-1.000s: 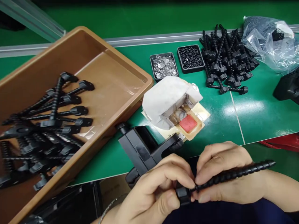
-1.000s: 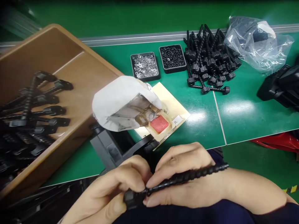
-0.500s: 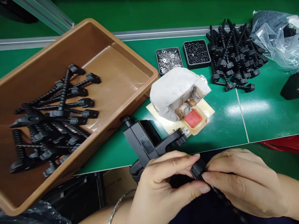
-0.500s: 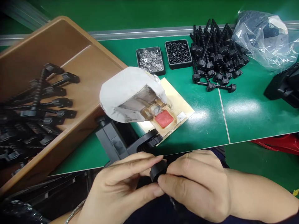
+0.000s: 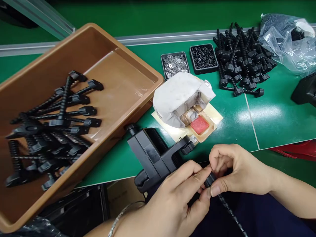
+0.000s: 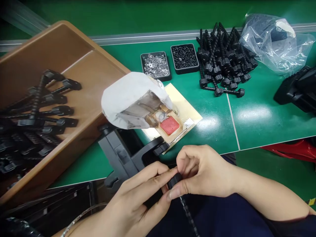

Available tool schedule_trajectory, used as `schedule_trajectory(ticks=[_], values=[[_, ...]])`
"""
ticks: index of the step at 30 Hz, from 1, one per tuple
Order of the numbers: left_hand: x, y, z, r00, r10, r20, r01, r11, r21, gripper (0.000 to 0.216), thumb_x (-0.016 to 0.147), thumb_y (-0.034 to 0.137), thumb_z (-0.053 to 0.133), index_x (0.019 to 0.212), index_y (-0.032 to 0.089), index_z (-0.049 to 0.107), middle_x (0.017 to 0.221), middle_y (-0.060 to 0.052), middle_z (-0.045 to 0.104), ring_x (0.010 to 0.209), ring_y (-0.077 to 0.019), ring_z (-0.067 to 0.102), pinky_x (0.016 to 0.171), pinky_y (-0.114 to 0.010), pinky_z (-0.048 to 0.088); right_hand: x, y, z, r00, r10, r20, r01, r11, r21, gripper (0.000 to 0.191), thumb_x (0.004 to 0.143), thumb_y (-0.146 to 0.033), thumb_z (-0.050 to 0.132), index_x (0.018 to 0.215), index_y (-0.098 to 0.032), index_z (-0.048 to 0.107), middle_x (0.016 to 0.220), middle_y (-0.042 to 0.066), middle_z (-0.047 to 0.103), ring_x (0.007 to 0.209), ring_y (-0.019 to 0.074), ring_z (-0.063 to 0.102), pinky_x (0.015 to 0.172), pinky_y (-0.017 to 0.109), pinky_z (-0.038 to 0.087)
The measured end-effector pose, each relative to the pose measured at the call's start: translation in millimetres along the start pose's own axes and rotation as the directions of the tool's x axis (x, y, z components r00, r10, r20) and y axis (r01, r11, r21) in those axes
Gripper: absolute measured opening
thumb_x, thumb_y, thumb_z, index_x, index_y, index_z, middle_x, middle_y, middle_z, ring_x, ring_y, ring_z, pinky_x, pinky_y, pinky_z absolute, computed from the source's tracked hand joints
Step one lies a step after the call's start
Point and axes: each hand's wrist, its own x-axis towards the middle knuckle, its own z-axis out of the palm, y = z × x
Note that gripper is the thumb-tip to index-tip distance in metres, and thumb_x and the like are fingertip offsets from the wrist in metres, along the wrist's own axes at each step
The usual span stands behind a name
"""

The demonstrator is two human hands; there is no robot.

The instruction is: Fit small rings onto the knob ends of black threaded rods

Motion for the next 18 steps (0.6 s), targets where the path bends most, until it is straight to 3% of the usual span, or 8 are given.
schedule_trajectory(ticks=[5, 8, 11, 14, 18], values=[[-0.6, 1.3, -3.5, 1.000, 0.025, -0.010, -0.025, 1.000, 0.004, 0.044, 0.093, 0.003, 0.054, 0.134, 0.018, 0.053, 0.090, -0.003, 0.055, 0.073, -0.0088, 0.058, 0.070, -0.014, 0.054, -0.7, 4.2, -4.8, 0.959, -0.282, 0.036, 0.283, 0.938, -0.198, 0.025, 0.084, -0.019, 0.079, 0.084, -0.013, 0.055, 0.062, -0.004, 0.057, 0.052, 0.0039, 0.053, 0.051, 0.011, 0.043], [-1.1, 0.9, -4.2, 1.000, 0.022, 0.003, -0.022, 0.999, -0.027, 0.042, 0.092, 0.002, 0.055, 0.131, 0.018, 0.055, 0.090, -0.002, 0.055, 0.074, -0.0076, 0.059, 0.074, -0.011, 0.054, -0.9, 8.8, -9.3, 0.891, -0.445, 0.091, 0.453, 0.854, -0.254, 0.011, 0.088, -0.011, 0.073, 0.087, -0.012, 0.061, 0.072, 0.000, 0.062, 0.057, 0.0047, 0.060, 0.054, 0.011, 0.047], [-0.9, 0.2, -4.9, 1.000, 0.015, 0.019, -0.014, 0.999, -0.032, 0.038, 0.091, 0.001, 0.056, 0.125, 0.018, 0.058, 0.093, -0.003, 0.057, 0.078, -0.0084, 0.059, 0.077, -0.012, 0.054, -1.0, 10.3, -13.0, 0.795, -0.588, 0.151, 0.597, 0.713, -0.367, 0.005, 0.090, -0.012, 0.073, 0.092, -0.011, 0.069, 0.080, 0.003, 0.063, 0.066, 0.0065, 0.061, 0.061, 0.014, 0.050], [-0.8, -0.5, -5.8, 0.999, 0.028, 0.020, -0.027, 0.999, -0.040, 0.038, 0.090, -0.001, 0.057, 0.122, 0.019, 0.060, 0.094, -0.003, 0.059, 0.078, -0.0094, 0.060, 0.074, -0.014, 0.054, -1.7, 10.1, -15.4, 0.732, -0.641, 0.230, 0.668, 0.610, -0.427, 0.005, 0.093, -0.010, 0.067, 0.095, -0.010, 0.072, 0.085, 0.006, 0.061, 0.069, 0.0069, 0.058, 0.063, 0.016, 0.050], [-0.1, 0.0, -5.5, 0.999, -0.027, 0.032, 0.030, 0.996, -0.079, 0.036, 0.091, 0.003, 0.059, 0.123, 0.020, 0.062, 0.094, -0.003, 0.061, 0.078, -0.0088, 0.061, 0.073, -0.014, 0.053, -1.3, 15.5, -17.5, 0.739, -0.629, 0.240, 0.656, 0.592, -0.469, 0.008, 0.092, -0.010, 0.068, 0.099, -0.010, 0.072, 0.088, 0.005, 0.060, 0.071, 0.0070, 0.058, 0.065, 0.016, 0.050]])
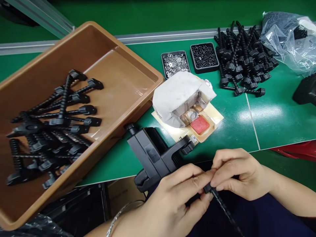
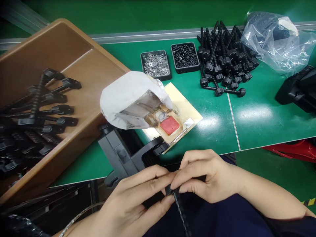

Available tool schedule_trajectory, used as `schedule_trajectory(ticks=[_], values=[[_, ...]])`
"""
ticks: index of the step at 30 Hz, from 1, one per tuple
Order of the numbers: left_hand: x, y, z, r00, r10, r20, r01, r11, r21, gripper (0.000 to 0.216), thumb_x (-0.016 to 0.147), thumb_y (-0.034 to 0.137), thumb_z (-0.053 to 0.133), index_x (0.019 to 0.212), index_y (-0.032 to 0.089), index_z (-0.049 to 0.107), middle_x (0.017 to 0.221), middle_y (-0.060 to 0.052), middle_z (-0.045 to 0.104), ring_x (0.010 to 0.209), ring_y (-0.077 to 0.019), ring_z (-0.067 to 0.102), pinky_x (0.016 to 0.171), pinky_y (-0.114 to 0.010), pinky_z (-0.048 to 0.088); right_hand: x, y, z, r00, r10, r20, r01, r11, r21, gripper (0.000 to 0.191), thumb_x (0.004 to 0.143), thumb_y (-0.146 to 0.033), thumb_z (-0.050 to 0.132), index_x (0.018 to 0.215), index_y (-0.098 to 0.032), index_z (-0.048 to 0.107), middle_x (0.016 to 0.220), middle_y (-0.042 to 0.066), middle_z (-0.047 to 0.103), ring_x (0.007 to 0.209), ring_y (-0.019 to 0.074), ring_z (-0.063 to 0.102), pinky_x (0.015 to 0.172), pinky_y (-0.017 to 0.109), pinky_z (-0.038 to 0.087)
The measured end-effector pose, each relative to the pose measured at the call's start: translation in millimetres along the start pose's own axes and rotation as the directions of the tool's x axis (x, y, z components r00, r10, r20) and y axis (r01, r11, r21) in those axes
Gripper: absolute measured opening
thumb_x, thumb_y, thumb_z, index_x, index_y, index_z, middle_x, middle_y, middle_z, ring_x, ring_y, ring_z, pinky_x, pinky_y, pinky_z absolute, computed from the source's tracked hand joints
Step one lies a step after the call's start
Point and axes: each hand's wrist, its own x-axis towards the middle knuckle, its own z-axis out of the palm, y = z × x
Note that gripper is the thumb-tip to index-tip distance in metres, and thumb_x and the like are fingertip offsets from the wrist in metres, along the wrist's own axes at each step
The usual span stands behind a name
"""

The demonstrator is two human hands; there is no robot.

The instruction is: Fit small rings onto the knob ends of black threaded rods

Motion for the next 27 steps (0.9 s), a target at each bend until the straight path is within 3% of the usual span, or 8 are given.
schedule_trajectory(ticks=[4, 8, 13, 17, 19, 22, 25, 27], values=[[2.8, 1.9, 0.9, 0.969, -0.244, 0.037, 0.247, 0.959, -0.139, 0.014, 0.096, 0.017, 0.056, 0.104, 0.016, 0.068, 0.078, 0.000, 0.059, 0.069, -0.0102, 0.058, 0.064, -0.017, 0.050, -4.1, 5.8, 5.3, 0.984, 0.172, -0.039, -0.168, 0.982, 0.088, 0.020, 0.091, -0.019, 0.073, 0.109, -0.013, 0.067, 0.090, 0.004, 0.063, 0.072, 0.0072, 0.062, 0.067, 0.016, 0.054], [4.8, 3.3, 0.0, 0.895, -0.405, 0.188, 0.446, 0.792, -0.416, 0.026, 0.101, 0.034, 0.051, 0.096, 0.014, 0.067, 0.078, -0.002, 0.061, 0.069, -0.0129, 0.061, 0.063, -0.021, 0.053, -4.3, 2.2, 8.4, 0.972, 0.218, -0.086, -0.217, 0.976, 0.029, 0.021, 0.092, -0.031, 0.074, 0.102, -0.014, 0.066, 0.078, 0.001, 0.059, 0.064, 0.0065, 0.056, 0.060, 0.015, 0.050], [7.4, 4.2, 1.9, 0.869, -0.420, 0.261, 0.488, 0.640, -0.594, 0.029, 0.101, 0.037, 0.051, 0.095, 0.014, 0.067, 0.076, -0.002, 0.060, 0.067, -0.0118, 0.059, 0.066, -0.022, 0.053, -2.1, -7.0, 10.8, 0.986, 0.128, -0.107, -0.140, 0.984, -0.112, 0.023, 0.095, -0.038, 0.070, 0.097, -0.015, 0.064, 0.083, 0.002, 0.057, 0.063, 0.0061, 0.050, 0.058, 0.017, 0.048], [8.4, 6.3, 5.8, 0.884, -0.392, 0.253, 0.464, 0.681, -0.567, 0.026, 0.099, 0.032, 0.051, 0.087, 0.014, 0.065, 0.074, -0.001, 0.058, 0.065, -0.0113, 0.057, 0.065, -0.022, 0.052, 1.9, -14.4, 13.8, 0.998, 0.044, -0.049, -0.053, 0.977, -0.208, 0.021, 0.099, -0.037, 0.064, 0.105, -0.017, 0.065, 0.086, 0.002, 0.052, 0.075, 0.0097, 0.054, 0.063, 0.018, 0.050], [4.9, 8.1, 5.5, 0.930, -0.320, 0.183, 0.369, 0.817, -0.443, 0.028, 0.100, 0.029, 0.047, 0.084, 0.014, 0.065, 0.073, -0.002, 0.059, 0.065, -0.0122, 0.057, 0.064, -0.022, 0.051, 2.7, -17.8, 13.5, 0.999, 0.054, -0.004, -0.053, 0.965, -0.257, 0.016, 0.102, -0.032, 0.058, 0.101, -0.017, 0.064, 0.088, 0.003, 0.052, 0.080, 0.0103, 0.055, 0.068, 0.018, 0.051], [-10.1, 9.0, -1.7, 0.989, -0.138, -0.060, 0.137, 0.990, -0.026, 0.022, 0.100, 0.022, 0.049, 0.110, 0.012, 0.066, 0.089, -0.006, 0.065, 0.078, -0.0140, 0.063, 0.074, -0.022, 0.054, -1.9, -18.8, 9.3, 0.996, 0.087, 0.028, -0.073, 0.942, -0.329, 0.013, 0.104, -0.026, 0.053, 0.108, -0.018, 0.062, 0.094, 0.004, 0.053, 0.083, 0.0105, 0.056, 0.072, 0.019, 0.052], [-31.3, 1.9, -16.2, 0.901, 0.113, -0.420, 0.139, 0.840, 0.524, 0.029, 0.095, 0.020, 0.061, 0.124, 0.015, 0.061, 0.106, -0.009, 0.059, 0.096, -0.0174, 0.062, 0.085, -0.025, 0.054, -14.2, -12.9, 1.9, 0.992, 0.124, -0.017, -0.122, 0.930, -0.346, 0.017, 0.105, -0.036, 0.052, 0.111, -0.021, 0.058, 0.099, 0.005, 0.059, 0.084, 0.0116, 0.060, 0.070, 0.019, 0.052], [-41.4, -8.0, -25.1, 0.866, 0.174, -0.468, 0.247, 0.666, 0.704, 0.040, 0.091, 0.030, 0.068, 0.127, 0.015, 0.059, 0.115, -0.013, 0.054, 0.104, -0.0258, 0.058, 0.088, -0.037, 0.055, -24.0, -6.6, -2.7, 0.984, 0.159, -0.078, -0.176, 0.919, -0.353, 0.020, 0.104, -0.043, 0.052, 0.110, -0.024, 0.057, 0.098, 0.004, 0.063, 0.084, 0.0126, 0.062, 0.067, 0.019, 0.052]])
